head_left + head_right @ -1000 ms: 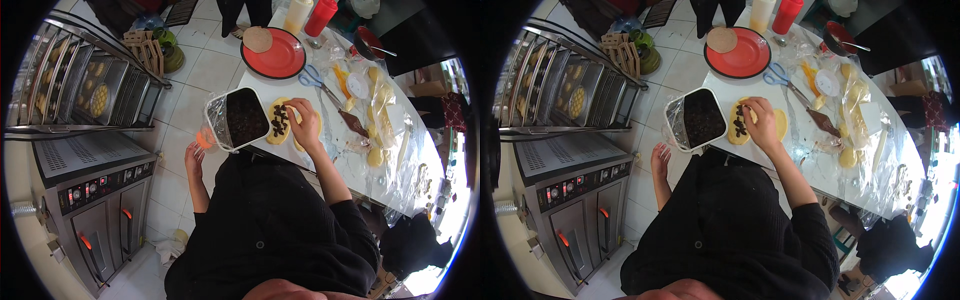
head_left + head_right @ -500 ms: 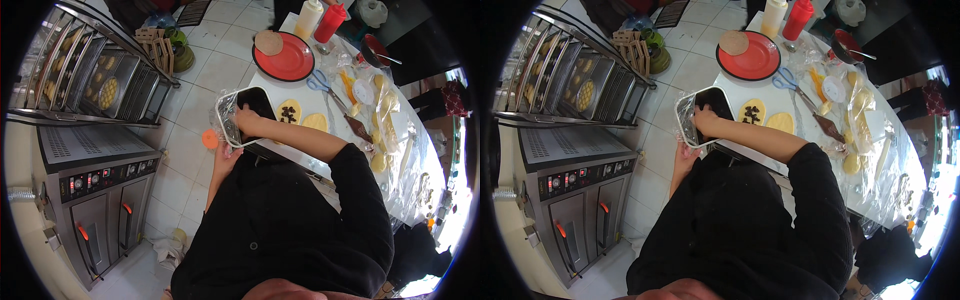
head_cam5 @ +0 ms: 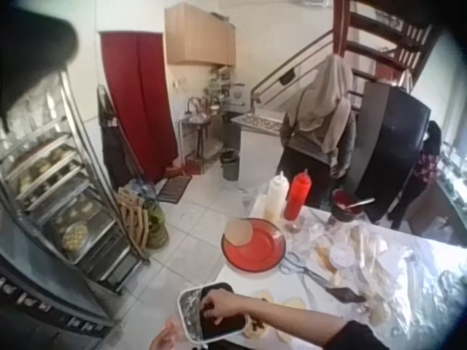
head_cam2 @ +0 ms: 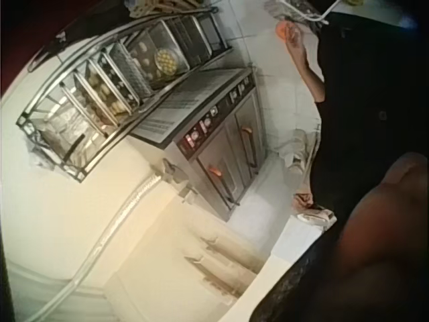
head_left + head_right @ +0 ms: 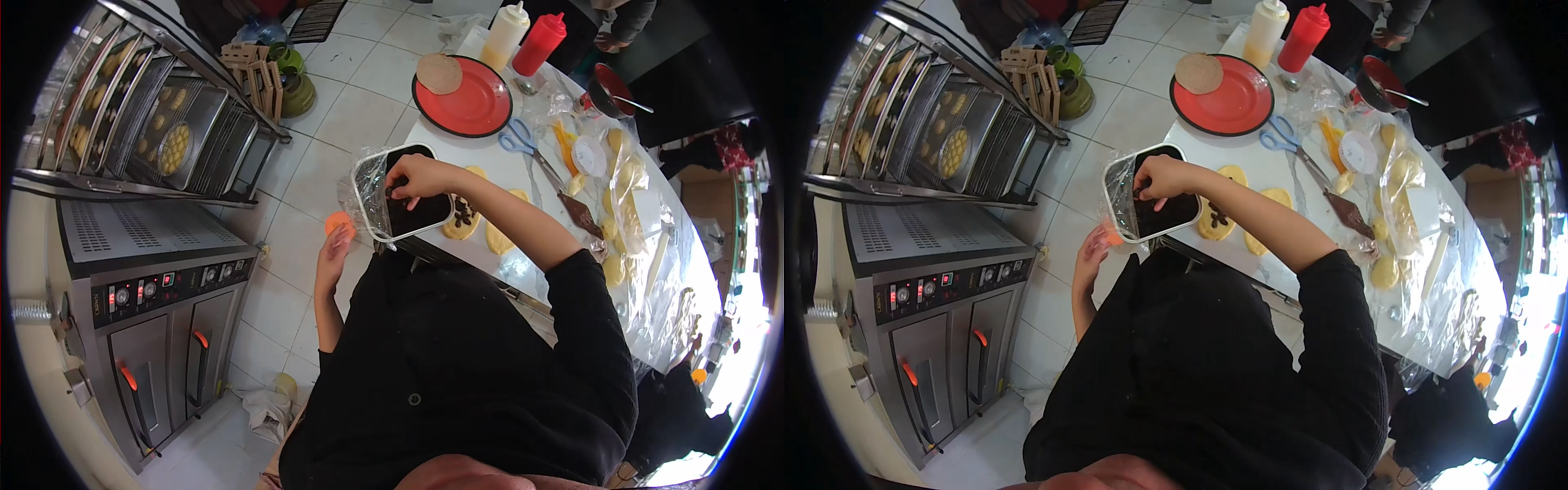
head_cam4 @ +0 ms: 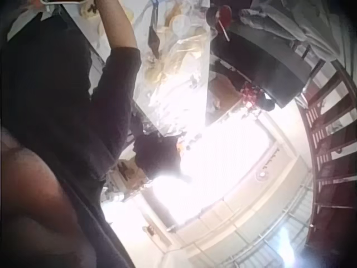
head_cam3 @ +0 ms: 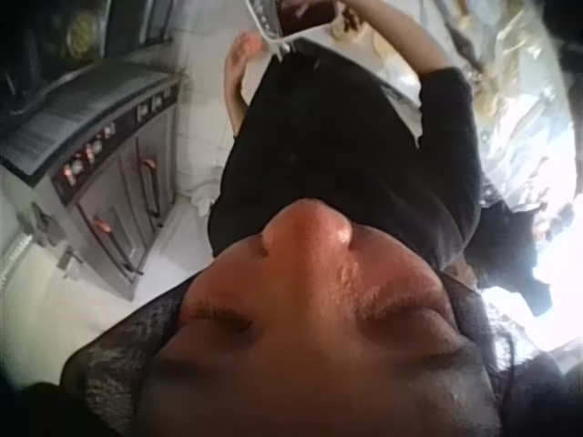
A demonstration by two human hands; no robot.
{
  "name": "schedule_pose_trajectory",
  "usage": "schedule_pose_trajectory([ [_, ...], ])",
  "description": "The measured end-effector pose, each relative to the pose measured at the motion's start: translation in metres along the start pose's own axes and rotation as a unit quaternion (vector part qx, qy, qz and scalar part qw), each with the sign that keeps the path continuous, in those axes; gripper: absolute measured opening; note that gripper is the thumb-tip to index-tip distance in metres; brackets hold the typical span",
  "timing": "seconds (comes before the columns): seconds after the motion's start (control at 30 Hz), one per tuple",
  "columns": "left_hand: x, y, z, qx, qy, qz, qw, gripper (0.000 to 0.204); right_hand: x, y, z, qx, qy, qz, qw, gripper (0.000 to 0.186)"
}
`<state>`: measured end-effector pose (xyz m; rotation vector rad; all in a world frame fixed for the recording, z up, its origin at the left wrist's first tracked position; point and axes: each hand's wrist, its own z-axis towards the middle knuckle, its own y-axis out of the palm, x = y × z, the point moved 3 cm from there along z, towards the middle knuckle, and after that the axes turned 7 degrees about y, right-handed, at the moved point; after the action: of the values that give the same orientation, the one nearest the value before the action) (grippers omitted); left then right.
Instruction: The person flattens pieces of dough using a rolling pin and by hand, places raisins on top, folds the dough over, cuts slits using a bench scraper, twists the dough, and places it into a paper baking cup.
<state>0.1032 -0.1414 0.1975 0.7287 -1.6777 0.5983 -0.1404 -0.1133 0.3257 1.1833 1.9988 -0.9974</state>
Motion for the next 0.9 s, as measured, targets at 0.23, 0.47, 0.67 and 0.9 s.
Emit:
schedule_pose_trajectory([
  [0.23,-0.137,-0.026,0.005,0.156,-0.206,-0.216,0.941,0.047,0.009,-0.006,-0.016,-0.094,-0.002,0.172,0.981,0.019],
  [0.47,-0.265,-0.033,-0.092,0.215,-0.336,-0.128,0.908,0.043,0.034,-0.033,-0.094,0.005,-0.031,0.19,0.981,0.019],
  [0.67,-0.274,-0.034,-0.1,0.147,-0.332,-0.03,0.931,0.042,0.138,-0.021,-0.138,0.212,0.126,0.124,0.961,0.017],
  [0.9,-0.255,-0.034,-0.073,0.107,-0.294,0.06,0.948,0.04,0.169,0.001,-0.143,0.324,0.173,-0.105,0.924,0.029],
])
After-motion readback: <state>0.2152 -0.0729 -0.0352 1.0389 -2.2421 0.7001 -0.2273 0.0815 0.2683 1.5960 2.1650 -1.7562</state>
